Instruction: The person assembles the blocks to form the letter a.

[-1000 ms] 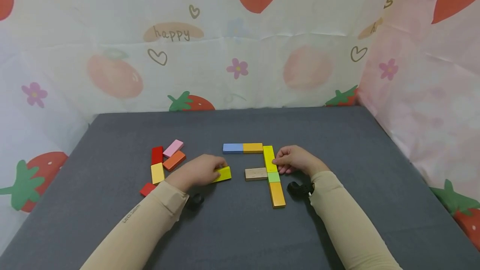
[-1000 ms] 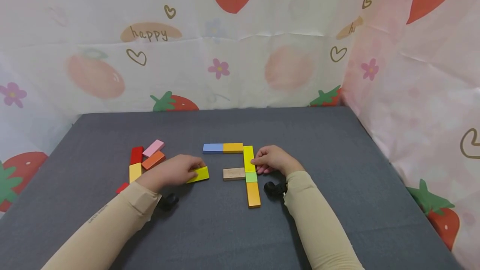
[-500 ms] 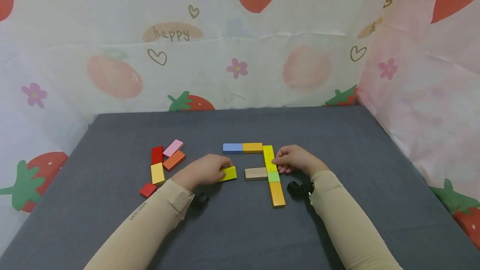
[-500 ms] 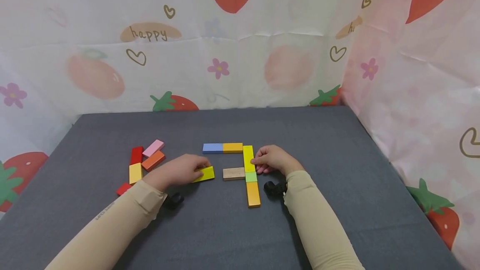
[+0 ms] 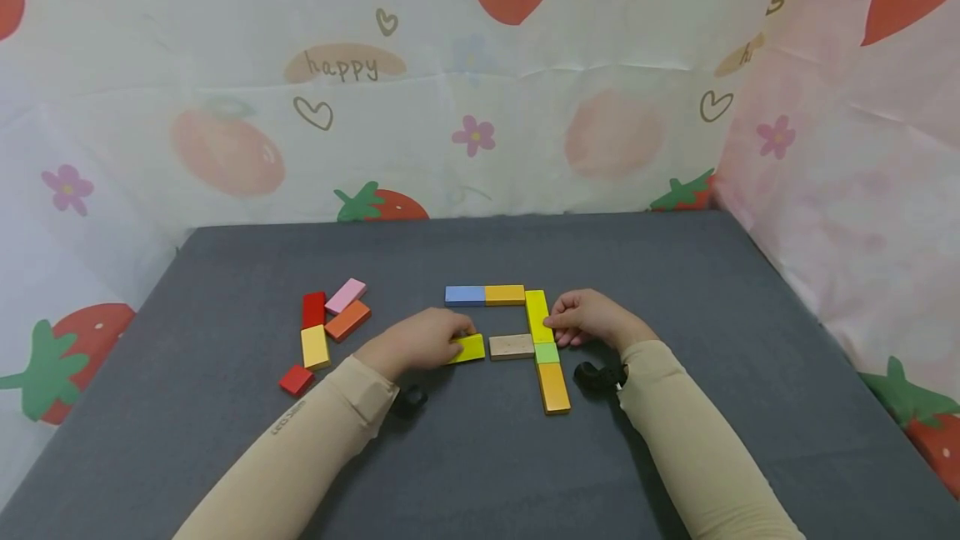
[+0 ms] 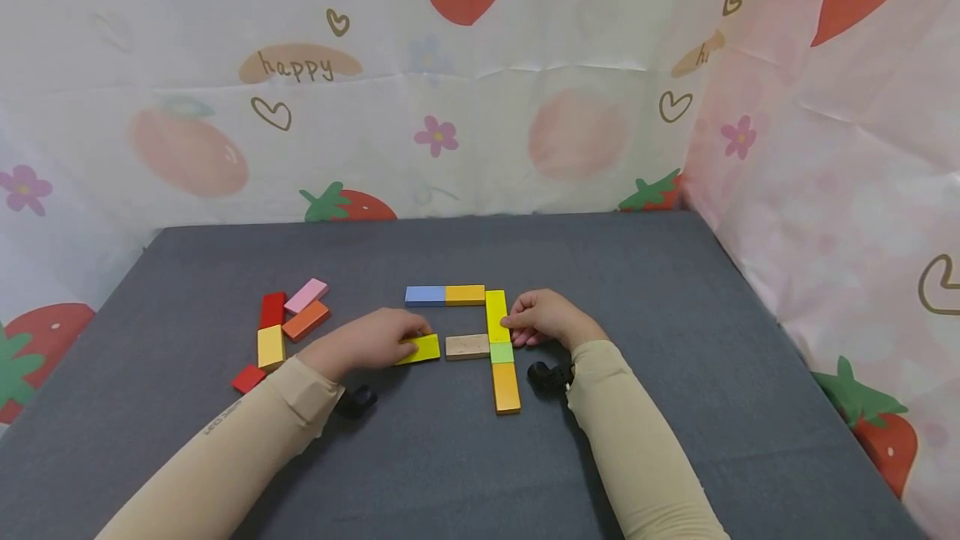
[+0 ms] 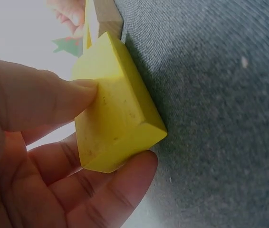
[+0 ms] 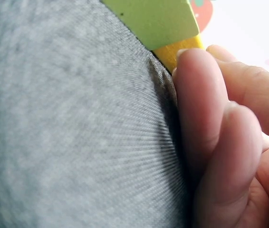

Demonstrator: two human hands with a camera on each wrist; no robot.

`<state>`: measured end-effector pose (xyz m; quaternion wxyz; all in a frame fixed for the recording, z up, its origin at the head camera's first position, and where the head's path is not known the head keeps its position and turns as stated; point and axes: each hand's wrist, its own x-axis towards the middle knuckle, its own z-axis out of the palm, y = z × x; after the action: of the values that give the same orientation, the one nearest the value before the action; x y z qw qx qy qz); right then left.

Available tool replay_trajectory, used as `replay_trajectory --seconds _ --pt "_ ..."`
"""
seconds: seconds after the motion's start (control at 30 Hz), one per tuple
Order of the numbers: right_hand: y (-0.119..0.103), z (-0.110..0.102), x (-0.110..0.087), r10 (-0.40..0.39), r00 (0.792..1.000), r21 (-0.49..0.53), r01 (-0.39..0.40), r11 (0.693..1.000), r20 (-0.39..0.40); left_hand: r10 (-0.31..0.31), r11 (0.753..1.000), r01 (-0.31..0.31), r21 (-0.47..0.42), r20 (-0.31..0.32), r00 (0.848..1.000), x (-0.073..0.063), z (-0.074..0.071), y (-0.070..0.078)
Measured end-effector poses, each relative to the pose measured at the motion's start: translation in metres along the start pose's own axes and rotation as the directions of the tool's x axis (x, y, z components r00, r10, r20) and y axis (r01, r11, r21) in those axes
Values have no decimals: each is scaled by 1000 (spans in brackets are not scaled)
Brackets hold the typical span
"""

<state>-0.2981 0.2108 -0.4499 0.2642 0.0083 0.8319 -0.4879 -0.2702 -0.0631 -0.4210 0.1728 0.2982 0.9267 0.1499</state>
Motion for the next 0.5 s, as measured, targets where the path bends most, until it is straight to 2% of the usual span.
replay_trajectory --seconds 0.5 --pt "-1 -1 -1 -1 1000 -5 1 1000 12 8 1000 -9 25 21 1000 5 0 7"
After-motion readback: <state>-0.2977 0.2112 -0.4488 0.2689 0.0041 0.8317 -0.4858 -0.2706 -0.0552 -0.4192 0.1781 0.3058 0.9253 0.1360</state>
